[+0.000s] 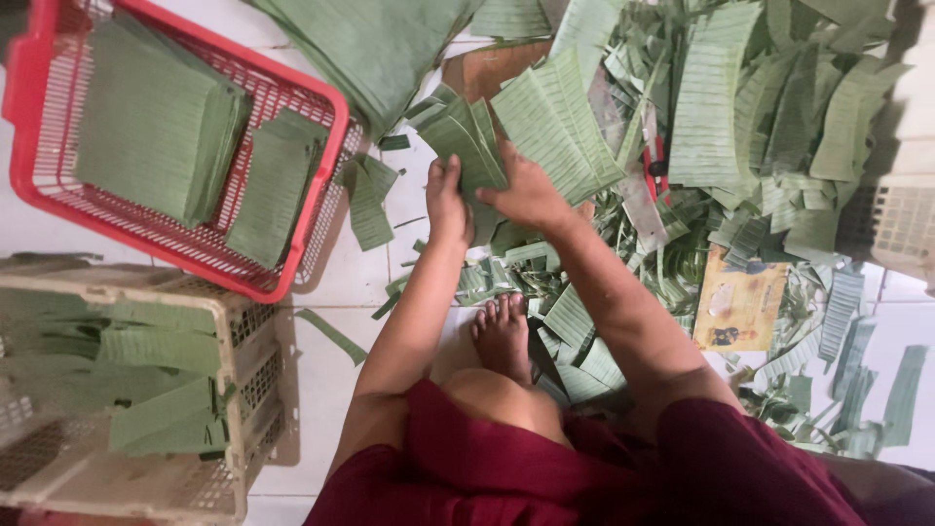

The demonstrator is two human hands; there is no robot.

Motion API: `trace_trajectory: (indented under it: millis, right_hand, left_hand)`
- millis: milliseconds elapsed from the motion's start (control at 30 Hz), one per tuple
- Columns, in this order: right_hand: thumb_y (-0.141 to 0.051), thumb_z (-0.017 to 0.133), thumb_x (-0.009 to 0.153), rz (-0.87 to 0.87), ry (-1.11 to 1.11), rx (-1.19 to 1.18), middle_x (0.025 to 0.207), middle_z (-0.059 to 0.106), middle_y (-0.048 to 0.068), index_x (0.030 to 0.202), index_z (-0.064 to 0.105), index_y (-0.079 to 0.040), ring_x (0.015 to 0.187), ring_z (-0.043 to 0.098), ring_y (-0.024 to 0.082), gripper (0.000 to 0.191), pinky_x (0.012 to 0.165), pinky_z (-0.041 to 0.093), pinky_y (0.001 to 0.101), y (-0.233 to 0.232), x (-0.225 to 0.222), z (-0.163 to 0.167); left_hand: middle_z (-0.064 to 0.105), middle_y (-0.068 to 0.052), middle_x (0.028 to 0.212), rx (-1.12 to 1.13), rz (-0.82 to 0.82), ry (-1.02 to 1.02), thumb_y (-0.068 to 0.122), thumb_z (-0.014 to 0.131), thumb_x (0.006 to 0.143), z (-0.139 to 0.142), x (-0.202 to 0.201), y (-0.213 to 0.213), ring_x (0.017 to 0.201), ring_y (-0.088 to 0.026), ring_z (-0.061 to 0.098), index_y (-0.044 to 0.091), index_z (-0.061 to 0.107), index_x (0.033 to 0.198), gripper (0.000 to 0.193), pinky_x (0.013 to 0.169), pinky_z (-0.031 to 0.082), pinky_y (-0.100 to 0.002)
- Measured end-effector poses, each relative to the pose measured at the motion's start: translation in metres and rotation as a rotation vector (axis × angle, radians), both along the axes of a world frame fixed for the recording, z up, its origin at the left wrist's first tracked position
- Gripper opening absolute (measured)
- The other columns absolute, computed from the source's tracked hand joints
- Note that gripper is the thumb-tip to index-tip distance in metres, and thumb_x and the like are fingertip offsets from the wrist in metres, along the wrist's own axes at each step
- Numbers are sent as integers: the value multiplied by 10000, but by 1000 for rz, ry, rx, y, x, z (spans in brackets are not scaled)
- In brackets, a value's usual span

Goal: The person sits on the floor trimming banana leaves. They align a stack of leaves on a wooden board, hold a metal ruler as a straightedge, and cut the edges square with scissors, then place the trimmed leaves into a red basket and gather more leaves to trim.

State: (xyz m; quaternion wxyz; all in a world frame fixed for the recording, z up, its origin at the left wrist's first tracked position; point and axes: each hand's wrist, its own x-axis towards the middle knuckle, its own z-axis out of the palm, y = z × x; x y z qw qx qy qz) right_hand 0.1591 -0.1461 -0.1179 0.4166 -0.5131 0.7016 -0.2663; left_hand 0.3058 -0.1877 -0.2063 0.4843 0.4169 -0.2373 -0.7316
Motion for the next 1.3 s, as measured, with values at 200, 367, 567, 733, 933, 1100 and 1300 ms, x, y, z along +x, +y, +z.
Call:
trace_trajectory:
  millis: [200, 367, 567, 733, 933, 1100, 1300]
  right_hand:
    - [-210, 796, 819, -56, -12, 60, 1462, 522, 307, 1528, 351, 31, 1377, 508, 407, 871, 1129, 390, 415, 14, -54, -13]
    - [-17, 726, 845, -480, -305, 177, 1169, 665, 134, 1583, 382, -83, 757, 564, 219, 817, 570, 429, 384, 36, -156, 23]
    - [11, 765, 914, -624, -55, 96, 919, 652, 145, 1386, 489, 104, 696, 604, 205, 555, 523, 436, 375, 67, -271, 30]
    - [-137, 964, 698, -493, 605, -158, 1094, 643, 233, 1349, 571, 42, 996, 637, 369, 781, 828, 531, 513, 67, -285, 4]
    - [-163, 827, 862, -477, 289, -308, 1219, 641, 149, 1268, 643, -64, 1115, 666, 318, 456, 972, 556, 422, 38, -172, -10]
    - [-390, 923, 672, -303, 530, -114, 1251, 536, 244, 1359, 524, 0, 1140, 535, 441, 885, 922, 494, 503, 4, -76, -4]
    - [-344, 939, 569, -475, 488, 138, 1261, 529, 174, 1328, 498, -75, 1222, 508, 405, 918, 984, 443, 553, -12, -49, -8]
  left_hand:
    - [589, -107, 1352, -8, -144, -13, 194, 610, 1030, 41, -36, 22, 1215, -203, 569, 30, 505, 1385, 405, 1042, 463, -369]
    - [567, -71, 1349, 59, -269, -180, 303, 613, 1017, 38, -39, 10, 1168, -182, 559, 47, 508, 1446, 510, 1008, 467, -383]
    - [553, -93, 1371, 214, -243, -104, 338, 655, 985, 9, -38, 11, 1188, -241, 558, 41, 489, 1480, 601, 1039, 467, -423]
    - [542, -102, 1456, 226, -281, -112, 403, 613, 980, 9, -51, 10, 1285, -249, 543, 45, 438, 1515, 667, 1071, 439, -428]
    - [506, -71, 1491, 248, -268, -15, 403, 614, 994, 13, -62, 11, 1325, -247, 500, 57, 432, 1535, 667, 1080, 403, -404]
    - [504, -67, 1494, 325, -241, 79, 488, 646, 934, 10, -63, 13, 1339, -248, 456, 82, 441, 1536, 754, 1098, 327, -437]
    - [477, -48, 1531, 282, -270, 160, 591, 607, 923, 12, -56, 16, 1394, -221, 423, 84, 426, 1533, 813, 1158, 253, -449]
